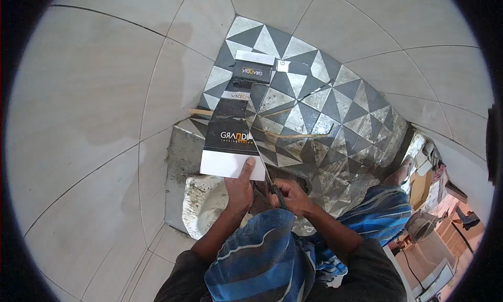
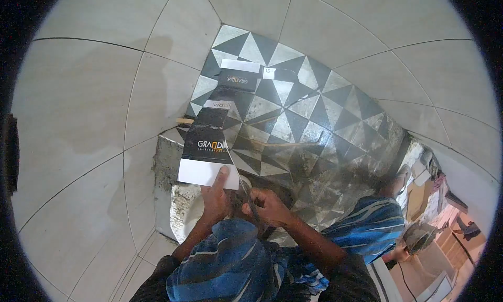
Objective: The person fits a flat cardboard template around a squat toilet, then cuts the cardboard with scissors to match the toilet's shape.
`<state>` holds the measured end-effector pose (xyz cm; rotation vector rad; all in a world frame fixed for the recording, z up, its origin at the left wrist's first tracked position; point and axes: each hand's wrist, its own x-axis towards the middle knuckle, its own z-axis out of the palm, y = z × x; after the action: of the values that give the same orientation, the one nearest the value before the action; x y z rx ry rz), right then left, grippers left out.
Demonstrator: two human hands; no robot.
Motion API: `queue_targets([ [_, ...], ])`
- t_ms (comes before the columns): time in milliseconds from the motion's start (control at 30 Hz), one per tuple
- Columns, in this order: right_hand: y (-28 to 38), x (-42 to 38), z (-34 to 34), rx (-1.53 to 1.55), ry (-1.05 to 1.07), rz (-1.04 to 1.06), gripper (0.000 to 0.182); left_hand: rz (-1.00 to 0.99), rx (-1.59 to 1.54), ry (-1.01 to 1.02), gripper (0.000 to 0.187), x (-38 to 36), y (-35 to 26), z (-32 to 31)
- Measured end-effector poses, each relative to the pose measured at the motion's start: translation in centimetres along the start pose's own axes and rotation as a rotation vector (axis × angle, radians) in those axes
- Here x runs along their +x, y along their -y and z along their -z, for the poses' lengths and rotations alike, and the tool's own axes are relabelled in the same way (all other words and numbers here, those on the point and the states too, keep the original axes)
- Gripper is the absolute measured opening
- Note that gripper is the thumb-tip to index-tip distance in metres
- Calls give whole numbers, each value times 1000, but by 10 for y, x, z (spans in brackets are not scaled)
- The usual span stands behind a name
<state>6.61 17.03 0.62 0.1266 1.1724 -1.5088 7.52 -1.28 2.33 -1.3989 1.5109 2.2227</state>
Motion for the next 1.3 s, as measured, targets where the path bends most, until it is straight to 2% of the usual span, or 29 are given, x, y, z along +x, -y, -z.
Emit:
queue_targets([
  [100,2,-1,-4,-66,-61,45,34,-14,-85,-11,39,1,5,-2],
  [233,1,-1,-6,-7,-49,82,37,-29,-130,-16,37,2,4,-2],
  [300,-12,2,-2,-119,-87,69,38,-38,-116,-6,36,2,4,-2],
  [400,-1,0,-8,-3,-62,59,39,61,-161,-48,36,2,7,0],
  [467,-8,2,-6,-38,-69,62,39,-245,54,22,34,2,16,2],
  [500,-11,2,-5,-73,-76,67,39,-244,53,21,34,3,19,5],
  [567,-11,2,-7,-45,-81,81,40,40,-73,-64,35,0,-1,-3],
  [600,-11,2,-7,-17,-86,95,41,40,-73,-64,35,0,3,-1],
  [633,-13,3,-6,-17,-86,95,41,-44,3,-24,35,1,6,1],
  [667,-17,4,-3,-88,-96,92,41,-127,79,15,34,1,8,3],
  [700,-18,4,-2,-159,-106,89,42,-127,79,14,34,2,9,3],
  [767,-16,2,-3,-128,-106,66,42,-4,-83,-41,34,-1,-1,-4],
  [867,-17,2,-2,-83,-98,35,42,26,14,-9,33,1,1,2],
  [933,-11,3,-3,-70,-93,24,41,34,-32,13,33,0,4,1],
  [1033,3,5,-2,-81,-98,116,38,42,-101,27,34,-6,0,-5],
  [1100,-15,8,7,-89,-53,7,36,42,-124,21,34,-8,0,-8],
  [1200,2,4,-1,-100,-108,11,38,35,-140,-9,33,-5,12,-4],
  [1267,6,3,-6,-60,-113,39,37,-133,13,79,33,-4,15,0],
  [1300,6,3,-6,-20,-118,68,38,-134,12,79,33,-4,16,0],
])
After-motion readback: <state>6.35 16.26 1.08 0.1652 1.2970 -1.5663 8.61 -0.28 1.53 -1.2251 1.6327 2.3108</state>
